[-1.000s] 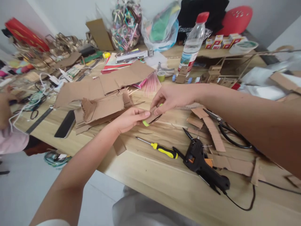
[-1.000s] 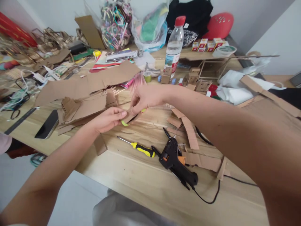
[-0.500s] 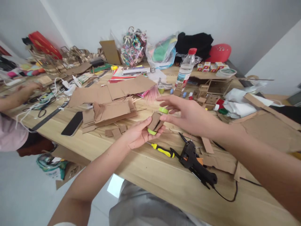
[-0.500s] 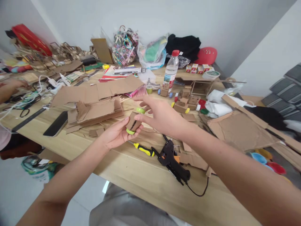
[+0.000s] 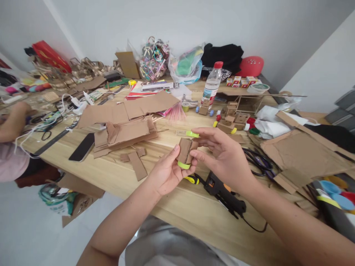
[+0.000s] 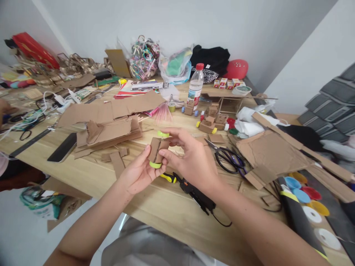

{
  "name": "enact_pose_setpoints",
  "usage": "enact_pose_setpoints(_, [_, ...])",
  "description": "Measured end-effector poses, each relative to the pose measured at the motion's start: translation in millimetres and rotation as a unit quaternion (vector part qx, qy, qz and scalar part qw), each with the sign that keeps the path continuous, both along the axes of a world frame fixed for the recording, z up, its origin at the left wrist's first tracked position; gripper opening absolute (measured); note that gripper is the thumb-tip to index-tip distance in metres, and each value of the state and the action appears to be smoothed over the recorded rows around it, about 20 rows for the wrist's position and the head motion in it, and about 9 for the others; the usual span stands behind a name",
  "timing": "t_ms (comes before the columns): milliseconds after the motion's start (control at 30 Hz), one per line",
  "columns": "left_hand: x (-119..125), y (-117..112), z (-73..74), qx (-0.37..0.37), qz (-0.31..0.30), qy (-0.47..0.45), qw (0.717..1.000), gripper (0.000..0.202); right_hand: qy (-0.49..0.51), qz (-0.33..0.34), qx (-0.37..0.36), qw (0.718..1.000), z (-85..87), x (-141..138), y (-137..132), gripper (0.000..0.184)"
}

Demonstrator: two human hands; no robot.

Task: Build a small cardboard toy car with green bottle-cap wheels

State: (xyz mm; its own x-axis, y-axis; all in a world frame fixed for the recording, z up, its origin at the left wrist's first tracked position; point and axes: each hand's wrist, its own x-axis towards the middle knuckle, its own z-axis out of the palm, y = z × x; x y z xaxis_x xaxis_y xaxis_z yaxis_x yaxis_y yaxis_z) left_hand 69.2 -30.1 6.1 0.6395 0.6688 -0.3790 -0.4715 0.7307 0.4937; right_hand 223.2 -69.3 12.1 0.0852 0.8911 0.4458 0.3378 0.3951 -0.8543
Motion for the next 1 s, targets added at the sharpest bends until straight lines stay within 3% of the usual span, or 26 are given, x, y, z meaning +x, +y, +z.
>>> enact_pose_setpoints(200, [7.6, -11.4, 5.1, -0.045, 0.014, 0.001, 0.999, 0.021, -0.035, -0.012, -0.007, 0.999, -3.0, 4.7, -7.2, 0.037])
enact_pose_setpoints(400, [13.6, -21.3, 10.8, -0.108, 0.043, 0.006, 0.993, 0.031, -0.036, -0.008, -0.009, 0.999, -2.8, 5.2, -14.0, 0.036])
enact_pose_setpoints(767, [1.7, -42.1, 14.1, -0.112, 0.041, -0.012, 0.993, 0.024, -0.105, 0.005, 0.008, 0.994, 6.2, 1.2, -36.0, 0.047])
enact_pose_setpoints(900, [-7.6, -47.4, 22.1, -0.116, 0.063, 0.006, 0.991, 0.033, -0.149, -0.067, 0.027, 0.986, 9.6, 6.6, -59.5, 0.046])
enact_pose_setpoints(1000, [-17.4, -48.7, 26.1, -0.122, 0.102, 0.016, 0.987, 0.036, -0.201, -0.134, -0.007, 0.97, -3.4, 20.1, -81.8, 0.036])
